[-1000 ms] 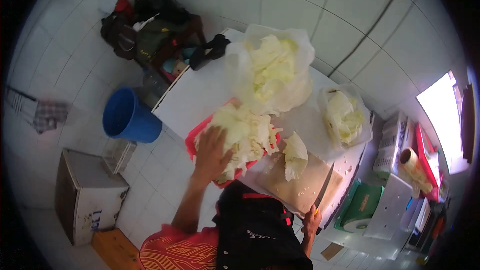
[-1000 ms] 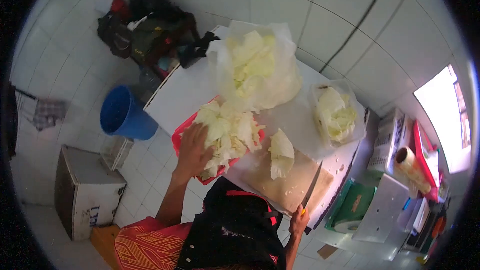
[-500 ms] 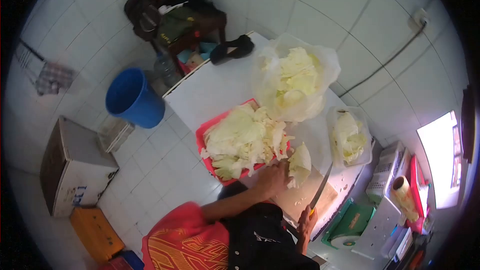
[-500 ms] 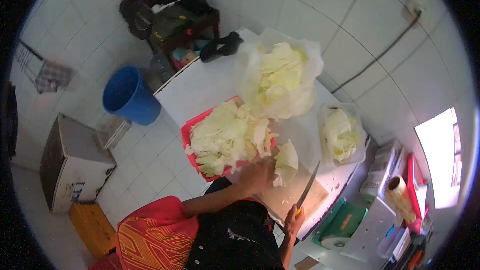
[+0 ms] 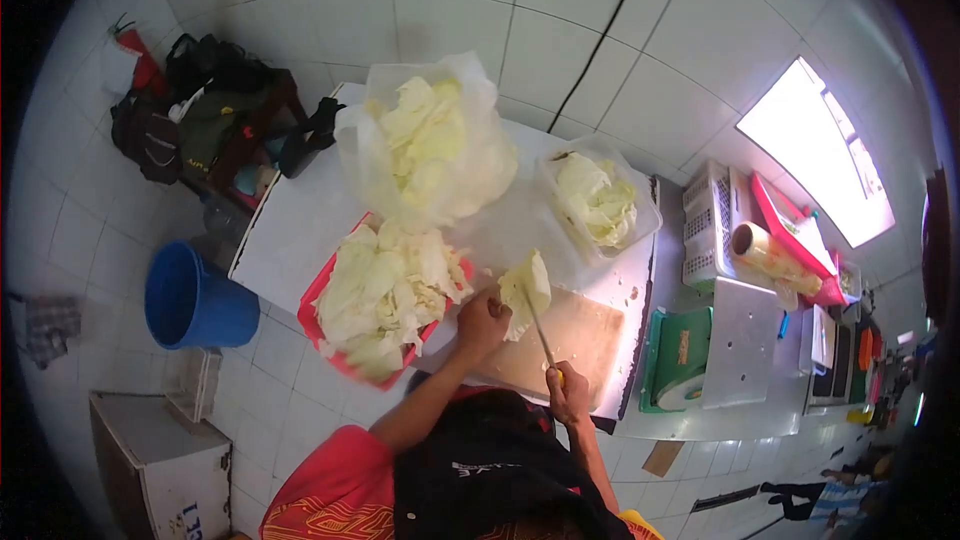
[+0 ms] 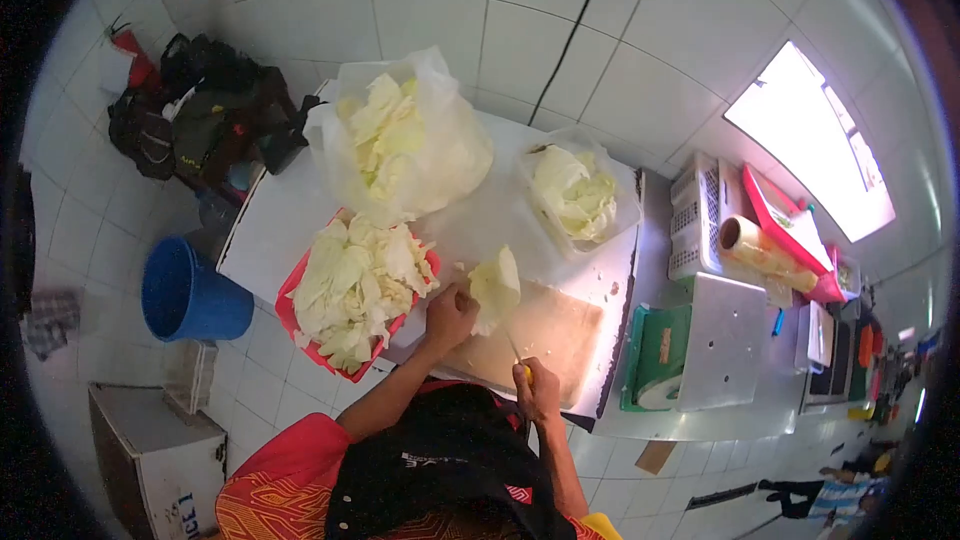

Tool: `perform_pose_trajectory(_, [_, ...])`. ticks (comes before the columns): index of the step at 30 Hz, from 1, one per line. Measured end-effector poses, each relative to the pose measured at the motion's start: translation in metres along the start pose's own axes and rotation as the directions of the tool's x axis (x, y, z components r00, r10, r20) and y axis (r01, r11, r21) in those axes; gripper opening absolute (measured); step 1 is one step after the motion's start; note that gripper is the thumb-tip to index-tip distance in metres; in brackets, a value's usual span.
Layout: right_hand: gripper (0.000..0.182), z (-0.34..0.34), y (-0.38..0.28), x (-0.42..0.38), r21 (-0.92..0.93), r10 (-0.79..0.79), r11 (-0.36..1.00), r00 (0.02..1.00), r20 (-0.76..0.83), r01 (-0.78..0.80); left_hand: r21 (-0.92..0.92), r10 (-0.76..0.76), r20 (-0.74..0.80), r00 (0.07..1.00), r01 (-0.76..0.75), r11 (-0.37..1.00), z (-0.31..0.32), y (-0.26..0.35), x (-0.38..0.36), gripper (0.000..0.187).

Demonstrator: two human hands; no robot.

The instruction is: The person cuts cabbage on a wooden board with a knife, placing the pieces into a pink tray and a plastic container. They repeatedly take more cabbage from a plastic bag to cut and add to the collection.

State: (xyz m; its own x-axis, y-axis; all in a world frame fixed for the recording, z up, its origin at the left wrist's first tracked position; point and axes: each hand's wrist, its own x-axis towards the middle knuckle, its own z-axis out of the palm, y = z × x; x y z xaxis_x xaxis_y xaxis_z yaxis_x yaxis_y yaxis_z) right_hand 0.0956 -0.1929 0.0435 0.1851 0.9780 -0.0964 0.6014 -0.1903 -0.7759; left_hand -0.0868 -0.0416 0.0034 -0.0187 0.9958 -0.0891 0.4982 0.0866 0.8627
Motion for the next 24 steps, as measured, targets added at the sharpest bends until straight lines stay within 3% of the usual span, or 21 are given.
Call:
perform_pose_trajectory(5, [0.046,0.005,0.021,-0.01,-0.256,0.164,0.951,0.985,-0.057,-0.173,0.004,0.125,0.016,0.992,-0.125,0.992,-0.018,0.04,0.002,0.02])
perform_pose_trajectory(8, [0.049,0.008,0.033,-0.015,-0.249,0.273,0.926,0.959,-0.076,-0.283,0.054,0.26,0.053,0.964,-0.262,0.963,-0.025,0.049,0.005,0.021])
perform_pose_trajectory(9, [0.054,0.01,0.036,-0.017,-0.249,0.29,0.921,0.954,-0.072,-0.299,0.036,0.239,0.072,0.968,-0.242,0.97,-0.025,0.052,0.005,0.021])
perform_pose_trajectory(12, [0.057,0.015,0.045,-0.018,-0.006,0.32,0.947,0.947,0.001,-0.32,0.01,0.198,0.132,0.971,-0.201,0.98,-0.022,0.051,0.007,0.022])
perform_pose_trajectory(15, [0.058,0.022,0.044,-0.016,0.076,0.331,0.941,0.943,-0.018,-0.329,0.025,0.209,0.19,0.959,-0.218,0.976,-0.016,0.039,0.013,0.023])
perform_pose_trajectory(24, [0.051,0.018,0.009,0.015,-0.096,0.354,0.932,0.934,0.042,-0.349,0.048,0.352,0.152,0.924,-0.362,0.931,-0.015,0.044,0.006,0.022])
